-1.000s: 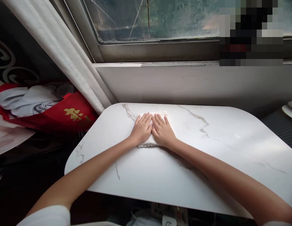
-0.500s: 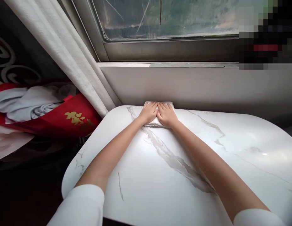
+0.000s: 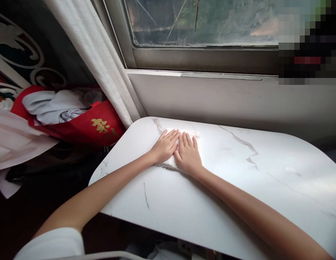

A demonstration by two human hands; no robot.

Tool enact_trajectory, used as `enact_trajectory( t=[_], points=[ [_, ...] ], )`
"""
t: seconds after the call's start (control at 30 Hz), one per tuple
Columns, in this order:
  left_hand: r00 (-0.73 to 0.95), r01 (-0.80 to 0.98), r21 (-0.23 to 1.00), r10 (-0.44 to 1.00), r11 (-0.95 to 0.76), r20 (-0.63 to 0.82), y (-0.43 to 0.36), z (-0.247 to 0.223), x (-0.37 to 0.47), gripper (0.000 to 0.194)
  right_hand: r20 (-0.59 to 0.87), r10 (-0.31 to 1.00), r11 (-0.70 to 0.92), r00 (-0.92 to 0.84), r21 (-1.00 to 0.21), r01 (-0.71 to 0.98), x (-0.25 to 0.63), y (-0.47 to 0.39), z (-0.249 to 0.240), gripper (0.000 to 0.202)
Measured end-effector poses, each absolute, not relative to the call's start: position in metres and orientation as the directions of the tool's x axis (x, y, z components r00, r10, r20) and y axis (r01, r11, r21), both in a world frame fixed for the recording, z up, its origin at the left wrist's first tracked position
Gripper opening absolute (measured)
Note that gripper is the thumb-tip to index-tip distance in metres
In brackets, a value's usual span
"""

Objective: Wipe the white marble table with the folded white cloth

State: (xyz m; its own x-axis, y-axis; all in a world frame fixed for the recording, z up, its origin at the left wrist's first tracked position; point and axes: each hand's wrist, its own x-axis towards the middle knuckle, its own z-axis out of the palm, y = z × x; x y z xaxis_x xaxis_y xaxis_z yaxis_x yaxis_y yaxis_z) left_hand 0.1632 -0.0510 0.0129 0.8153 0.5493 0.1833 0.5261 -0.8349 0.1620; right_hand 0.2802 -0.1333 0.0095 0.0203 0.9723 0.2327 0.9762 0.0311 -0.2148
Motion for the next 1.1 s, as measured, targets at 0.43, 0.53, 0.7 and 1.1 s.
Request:
enact_trajectory(
  t=[0.43,0.53,0.7,1.1],
  points=[
    [0.783,0.565,0.181,0.592,-0.805,0.192,-0.164,0.023,0.034,0.055,0.108,0.956,0.286,-0.272,-0.54,0.791,0.182,-0.233,0.03,0.069],
    [0.777,0.577,0.184,0.604,-0.796,0.176,-0.16,0.023,0.033,0.054,0.078,0.949,0.294,-0.305,-0.568,0.768,0.187,-0.225,0.031,0.07],
    [0.754,0.611,0.171,0.634,-0.773,0.172,-0.118,0.018,0.055,0.054,0.099,0.96,0.274,-0.262,-0.529,0.803,0.217,-0.173,0.026,0.058],
    [0.769,0.597,0.152,0.616,-0.788,0.175,0.057,0.009,0.133,0.052,0.224,0.974,0.047,0.018,-0.28,0.959,0.262,-0.015,0.008,0.057]
  ],
)
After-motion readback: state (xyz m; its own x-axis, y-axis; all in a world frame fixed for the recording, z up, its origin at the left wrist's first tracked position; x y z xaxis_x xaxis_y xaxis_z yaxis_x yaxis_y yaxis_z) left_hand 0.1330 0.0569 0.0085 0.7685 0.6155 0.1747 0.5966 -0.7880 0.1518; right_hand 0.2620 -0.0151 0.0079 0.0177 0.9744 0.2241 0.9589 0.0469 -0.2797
